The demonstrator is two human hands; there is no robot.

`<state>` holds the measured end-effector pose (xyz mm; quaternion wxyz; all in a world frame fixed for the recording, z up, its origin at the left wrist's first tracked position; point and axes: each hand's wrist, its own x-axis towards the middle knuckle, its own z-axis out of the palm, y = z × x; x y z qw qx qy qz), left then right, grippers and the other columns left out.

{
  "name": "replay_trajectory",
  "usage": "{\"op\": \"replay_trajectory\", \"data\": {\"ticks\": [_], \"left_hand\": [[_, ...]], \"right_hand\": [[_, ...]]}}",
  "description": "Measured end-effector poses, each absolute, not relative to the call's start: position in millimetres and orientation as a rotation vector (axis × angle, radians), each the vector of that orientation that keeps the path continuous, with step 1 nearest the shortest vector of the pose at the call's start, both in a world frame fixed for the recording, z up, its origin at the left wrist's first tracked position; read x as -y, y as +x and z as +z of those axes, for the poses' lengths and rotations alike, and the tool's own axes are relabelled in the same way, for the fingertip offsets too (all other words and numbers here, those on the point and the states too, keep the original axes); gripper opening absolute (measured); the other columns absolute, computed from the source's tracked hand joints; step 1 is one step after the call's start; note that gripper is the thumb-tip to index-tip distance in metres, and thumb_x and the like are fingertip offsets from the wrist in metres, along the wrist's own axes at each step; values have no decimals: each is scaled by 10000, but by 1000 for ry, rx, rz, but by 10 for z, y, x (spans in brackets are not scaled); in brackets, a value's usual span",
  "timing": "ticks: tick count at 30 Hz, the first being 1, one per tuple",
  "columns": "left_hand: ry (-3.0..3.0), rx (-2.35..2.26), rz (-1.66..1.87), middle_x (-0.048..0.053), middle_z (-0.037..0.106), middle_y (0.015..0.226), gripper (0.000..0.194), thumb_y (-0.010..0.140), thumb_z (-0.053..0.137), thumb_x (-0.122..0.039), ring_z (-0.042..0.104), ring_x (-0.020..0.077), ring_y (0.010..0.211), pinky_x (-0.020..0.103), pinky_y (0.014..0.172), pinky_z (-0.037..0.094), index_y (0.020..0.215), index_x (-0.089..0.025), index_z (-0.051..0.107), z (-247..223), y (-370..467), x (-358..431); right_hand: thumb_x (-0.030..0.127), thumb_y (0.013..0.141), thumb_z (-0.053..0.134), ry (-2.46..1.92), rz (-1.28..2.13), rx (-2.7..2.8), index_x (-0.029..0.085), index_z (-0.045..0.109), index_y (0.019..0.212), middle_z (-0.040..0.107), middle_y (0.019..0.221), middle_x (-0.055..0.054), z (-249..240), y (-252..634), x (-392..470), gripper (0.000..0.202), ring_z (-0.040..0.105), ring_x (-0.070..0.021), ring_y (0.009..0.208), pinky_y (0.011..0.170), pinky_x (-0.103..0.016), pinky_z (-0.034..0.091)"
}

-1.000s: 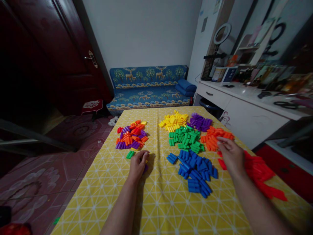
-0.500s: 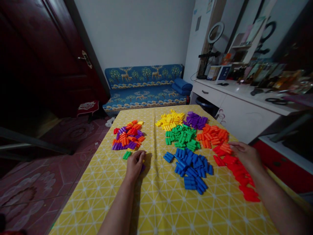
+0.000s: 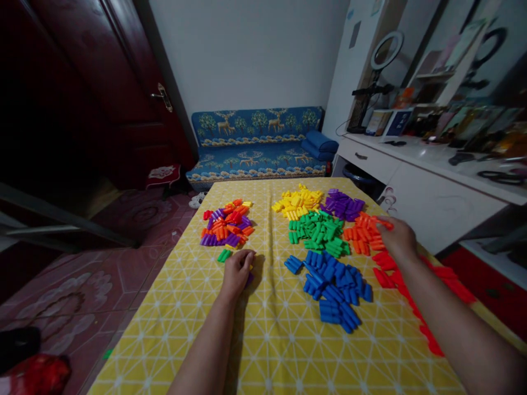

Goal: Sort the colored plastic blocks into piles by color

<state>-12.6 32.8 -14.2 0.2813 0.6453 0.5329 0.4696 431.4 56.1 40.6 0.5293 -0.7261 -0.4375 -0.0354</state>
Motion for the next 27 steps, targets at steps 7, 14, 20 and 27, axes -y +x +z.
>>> {"op": "replay_trajectory", "data": {"ticks": [7,14,20,27], "left_hand": [[1732,-1433,1318,44,740,786,264,914,522,-344,669,177,716,282,690,506,887,-175,724,-144,-120,-311],[1613,-1570,1625,63,741,896,275,946,501,-359,689,197,863,317,821,525,899,-181,706,-150,-214,-301],[1685,-1763,1872,79,669,1082,207,913,503,-227,610,222,1084,382,982,473,1051,-214,657,-180,-309,-382],[1785,-2338,1334,155,503,1385,562,813,672,-425,443,333,1315,491,1116,351,1329,-229,566,22,-665,-855]], "right_hand": [[264,853,566,-1224,428,1575,213,702,1012,649,1210,-104,281,2311,-124,215,624,-237,1099,820,-376,562],[172,801,610,-1183,478,1749,192,562,1306,595,1338,-129,-147,1003,112,508,549,-268,1252,1054,-473,475],[170,830,600,-1181,454,1810,210,610,1245,618,1305,-111,-260,1076,68,416,556,-260,1235,1049,-469,469],[261,896,567,-1131,527,1616,192,640,1122,679,1149,-116,-306,1066,-6,248,613,-246,1104,965,-448,515]]}}
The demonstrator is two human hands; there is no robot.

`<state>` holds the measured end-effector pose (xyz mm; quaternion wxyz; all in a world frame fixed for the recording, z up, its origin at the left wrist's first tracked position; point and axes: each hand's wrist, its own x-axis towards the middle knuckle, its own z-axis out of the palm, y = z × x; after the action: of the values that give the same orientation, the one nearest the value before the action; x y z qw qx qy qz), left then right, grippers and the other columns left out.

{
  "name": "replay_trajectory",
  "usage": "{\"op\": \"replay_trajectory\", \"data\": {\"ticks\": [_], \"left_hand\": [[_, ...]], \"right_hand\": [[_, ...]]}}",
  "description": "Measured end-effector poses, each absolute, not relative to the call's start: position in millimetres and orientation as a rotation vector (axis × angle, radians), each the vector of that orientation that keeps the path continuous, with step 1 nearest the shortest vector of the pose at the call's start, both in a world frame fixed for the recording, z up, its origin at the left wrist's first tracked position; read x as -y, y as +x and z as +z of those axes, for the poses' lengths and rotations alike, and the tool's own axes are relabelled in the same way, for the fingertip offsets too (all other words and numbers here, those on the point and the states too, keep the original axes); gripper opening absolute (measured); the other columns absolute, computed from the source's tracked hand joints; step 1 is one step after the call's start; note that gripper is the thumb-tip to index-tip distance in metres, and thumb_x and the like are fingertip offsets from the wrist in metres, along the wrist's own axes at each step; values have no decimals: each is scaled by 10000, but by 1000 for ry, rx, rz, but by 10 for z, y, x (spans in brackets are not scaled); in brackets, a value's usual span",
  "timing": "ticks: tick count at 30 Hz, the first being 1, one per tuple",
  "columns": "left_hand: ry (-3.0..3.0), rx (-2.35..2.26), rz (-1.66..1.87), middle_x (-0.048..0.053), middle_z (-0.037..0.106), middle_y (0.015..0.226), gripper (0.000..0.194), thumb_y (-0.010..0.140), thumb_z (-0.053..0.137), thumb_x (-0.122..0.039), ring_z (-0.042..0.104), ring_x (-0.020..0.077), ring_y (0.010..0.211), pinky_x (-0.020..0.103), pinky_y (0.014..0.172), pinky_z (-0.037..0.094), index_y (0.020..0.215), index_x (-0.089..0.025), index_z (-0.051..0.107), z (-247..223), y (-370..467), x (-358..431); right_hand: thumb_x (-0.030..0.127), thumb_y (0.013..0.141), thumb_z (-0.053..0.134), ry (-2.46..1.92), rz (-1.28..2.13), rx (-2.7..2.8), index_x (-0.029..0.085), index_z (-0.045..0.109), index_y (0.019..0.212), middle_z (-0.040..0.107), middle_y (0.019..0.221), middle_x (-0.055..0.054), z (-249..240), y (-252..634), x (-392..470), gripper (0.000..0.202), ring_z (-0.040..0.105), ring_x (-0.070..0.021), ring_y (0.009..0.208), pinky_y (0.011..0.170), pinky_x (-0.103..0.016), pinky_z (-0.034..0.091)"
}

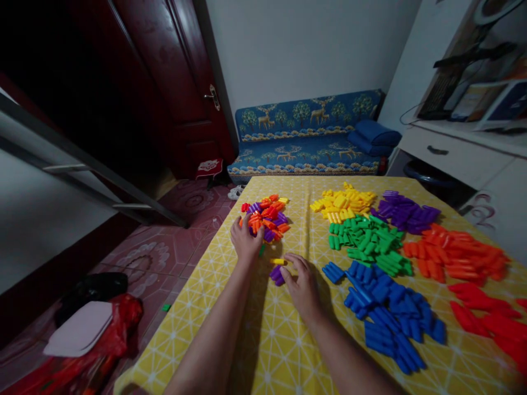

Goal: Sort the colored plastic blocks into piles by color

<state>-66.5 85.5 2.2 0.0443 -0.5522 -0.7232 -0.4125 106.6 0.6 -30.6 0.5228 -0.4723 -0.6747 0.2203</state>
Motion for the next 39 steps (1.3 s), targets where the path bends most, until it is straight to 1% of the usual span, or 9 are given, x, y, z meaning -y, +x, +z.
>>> {"op": "replay_trajectory", "data": {"ticks": [3,7,12,15,18,25,31,34,39], "left_hand": [[-1886,2345,-909,138,430,1478,694,774,659,-625,346,381,1396,551,1126,313,1377,-301,542,136,-787,-1070],[-2132,2380,-658,111,373,1528,733,721,623,-749,374,385,1381,546,1085,369,1344,-366,574,130,-827,-1186],[-2144,2253,-651,73,433,1479,516,777,637,-648,400,339,1349,480,1084,402,1182,-334,701,9,-794,-1105],[-2228,2129,-720,51,506,1395,404,793,662,-563,432,306,1307,447,1104,392,1121,-336,732,-12,-781,-1001],[-2309,2009,-782,62,525,1356,359,799,678,-479,453,297,1277,445,1115,381,1112,-314,738,0,-770,-863],[-2524,1805,-921,87,563,1314,334,805,691,-416,485,305,1256,477,1083,419,1116,-305,736,50,-697,-428],[-2797,1732,-881,94,619,1283,521,842,641,-525,522,298,1232,460,1057,447,1327,-337,613,256,-688,-190],[-2771,1810,-876,94,661,1241,581,852,616,-556,546,303,1211,462,1047,453,1380,-319,563,337,-783,-310],[-2400,2105,-985,107,599,1336,485,913,505,-554,509,299,1278,478,1100,402,1277,-264,643,231,-1001,-890]], "right_hand": [[300,898,559,-1163,555,1536,193,638,1128,683,1149,-119,-313,1064,-27,265,635,-246,1064,884,-422,552],[356,897,552,-1184,575,1459,195,643,1121,688,1147,-122,-328,1053,-41,290,657,-242,1021,797,-384,578],[391,902,546,-1176,622,1407,189,633,1148,681,1158,-135,-341,1036,-44,330,669,-241,977,756,-378,588],[407,903,547,-1176,637,1394,178,628,1162,679,1153,-145,-363,1036,-52,355,669,-241,956,755,-383,588],[414,902,549,-1169,651,1379,179,624,1162,681,1150,-140,-391,1041,-62,358,673,-229,913,746,-376,587],[391,909,548,-1133,713,1296,155,609,1185,665,1188,-163,-347,1039,-41,368,673,-232,927,745,-383,589],[382,915,538,-1118,712,1292,167,623,1157,673,1181,-153,-243,1046,-2,335,654,-242,1018,746,-364,578],[379,923,526,-1131,727,1287,167,619,1156,669,1185,-153,-237,1056,7,329,648,-237,1029,754,-356,571],[372,922,531,-1128,763,1286,175,622,1146,659,1207,-150,-263,1066,3,311,628,-248,1081,780,-370,571]]}}
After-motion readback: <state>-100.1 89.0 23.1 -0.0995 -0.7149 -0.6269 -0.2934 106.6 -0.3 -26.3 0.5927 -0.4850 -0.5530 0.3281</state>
